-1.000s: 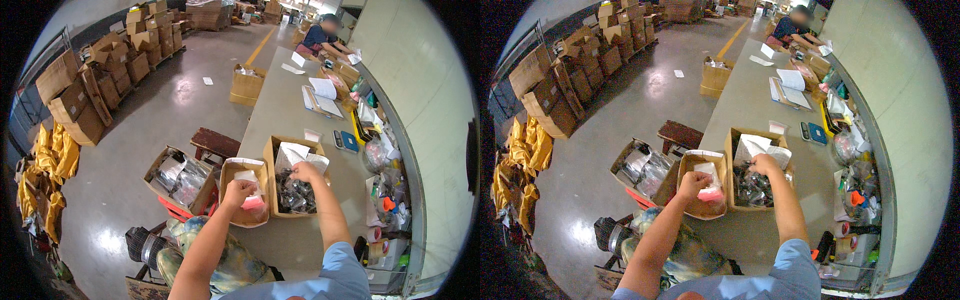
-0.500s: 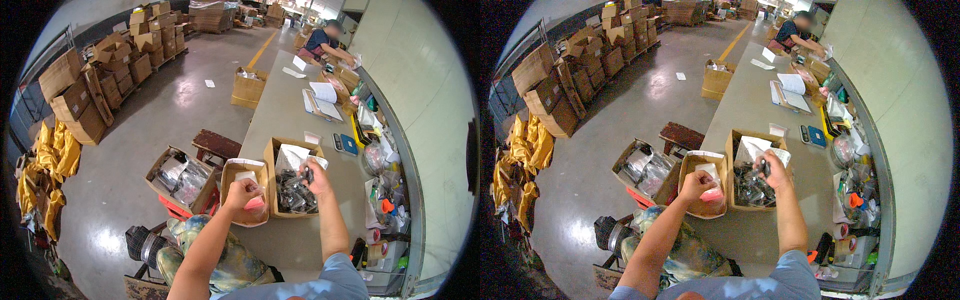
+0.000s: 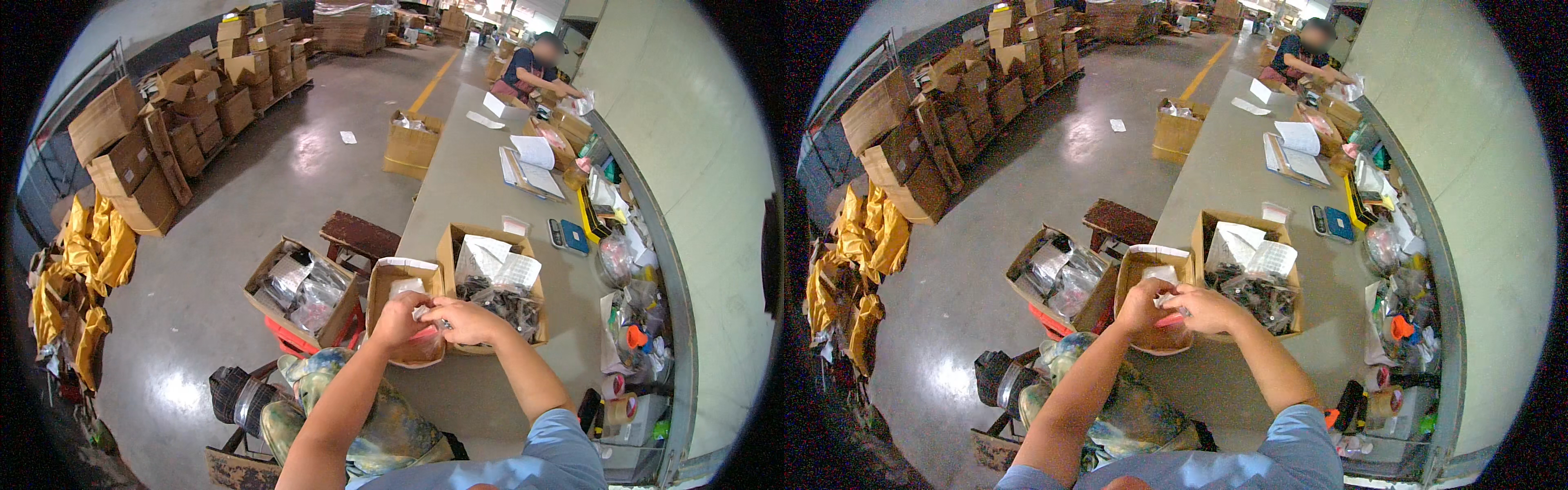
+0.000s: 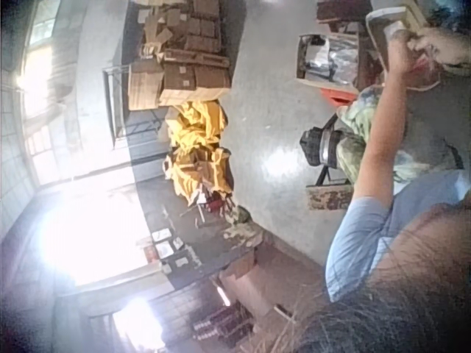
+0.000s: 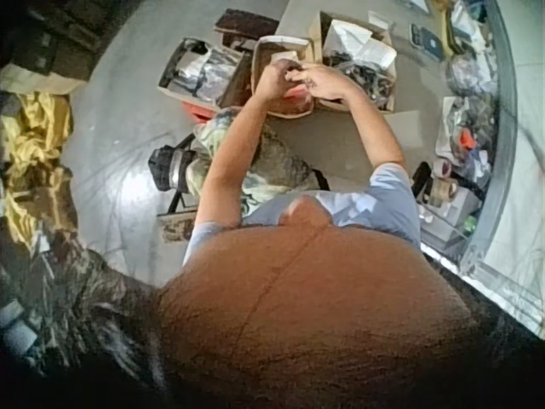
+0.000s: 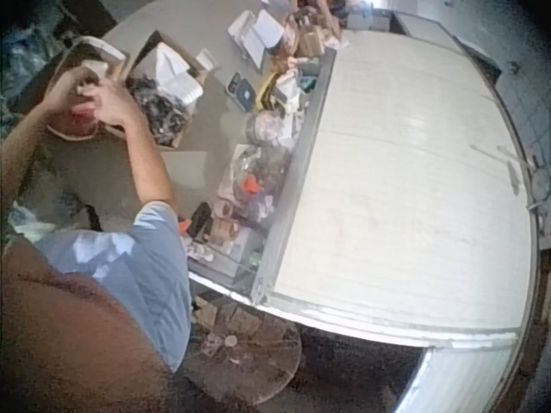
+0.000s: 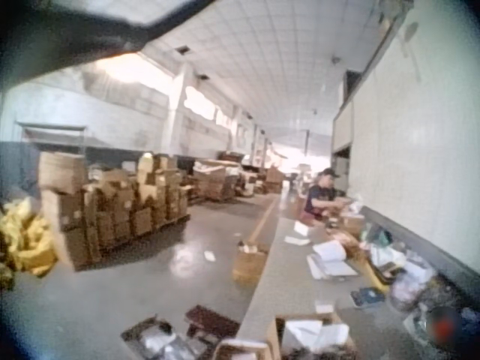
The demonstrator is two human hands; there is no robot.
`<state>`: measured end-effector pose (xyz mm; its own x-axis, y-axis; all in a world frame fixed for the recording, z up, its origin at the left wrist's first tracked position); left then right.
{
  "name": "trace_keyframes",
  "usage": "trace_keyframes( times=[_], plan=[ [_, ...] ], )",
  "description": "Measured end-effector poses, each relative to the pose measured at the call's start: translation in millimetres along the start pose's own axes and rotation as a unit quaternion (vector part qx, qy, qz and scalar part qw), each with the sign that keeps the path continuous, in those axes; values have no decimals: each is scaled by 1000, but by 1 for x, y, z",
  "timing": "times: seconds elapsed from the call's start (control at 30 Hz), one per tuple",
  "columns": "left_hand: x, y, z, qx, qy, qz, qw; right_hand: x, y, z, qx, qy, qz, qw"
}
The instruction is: The person picks up small black plastic items from a cardboard box and puts them into small clear plastic bags while sitting at a table in a warehouse.
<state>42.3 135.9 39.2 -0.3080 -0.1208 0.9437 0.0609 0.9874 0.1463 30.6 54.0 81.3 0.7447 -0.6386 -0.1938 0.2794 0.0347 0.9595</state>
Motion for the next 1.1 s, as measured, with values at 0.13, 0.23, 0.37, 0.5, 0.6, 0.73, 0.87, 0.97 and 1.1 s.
trace_keyframes(
  times=[0.13, 0.23, 0.37, 0.5, 0.6, 0.73, 0.87, 0.97, 1.1],
  plan=[
    [18, -13, 6, -31, -98, -35, 994, -10, -3, 2, -91, 27, -76, 993],
    [8, -23, 6, -111, -9, 20, 994, -11, -5, 3, -116, 17, -117, 986],
    [4, -33, 8, -170, 36, 43, 984, -10, -21, 6, -135, 13, -40, 990],
    [37, -18, 11, -75, -120, -34, 989, -15, -16, 6, -132, 7, -42, 990],
    [25, -24, 13, -90, -112, -51, 988, -12, -17, 3, -110, 30, -37, 993],
    [-2, -31, 9, -131, 87, 113, 981, -5, 9, -1, 2, 40, -216, 975],
    [-6, -35, 11, -132, 115, 255, 951, 25, 31, -1, 104, -73, -521, 844],
    [-2, -42, 13, -165, 136, 364, 906, 19, 25, -7, 132, -102, -540, 825],
    [-3, -40, 14, -169, 126, 395, 894, 4, 19, -12, 52, -80, -363, 927]
  ],
)
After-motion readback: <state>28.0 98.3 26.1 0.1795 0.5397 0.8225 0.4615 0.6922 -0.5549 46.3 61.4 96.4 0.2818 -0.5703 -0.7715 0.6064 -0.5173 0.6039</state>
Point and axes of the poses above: each hand's wrist, its own z-axis away from the middle knuckle, its own y-axis out of the back of the hand, x = y × z, the point moved 10 cm from there along -z, towards the middle knuckle, and after that the axes turned 15 degrees about z, right-handed, at the moved point
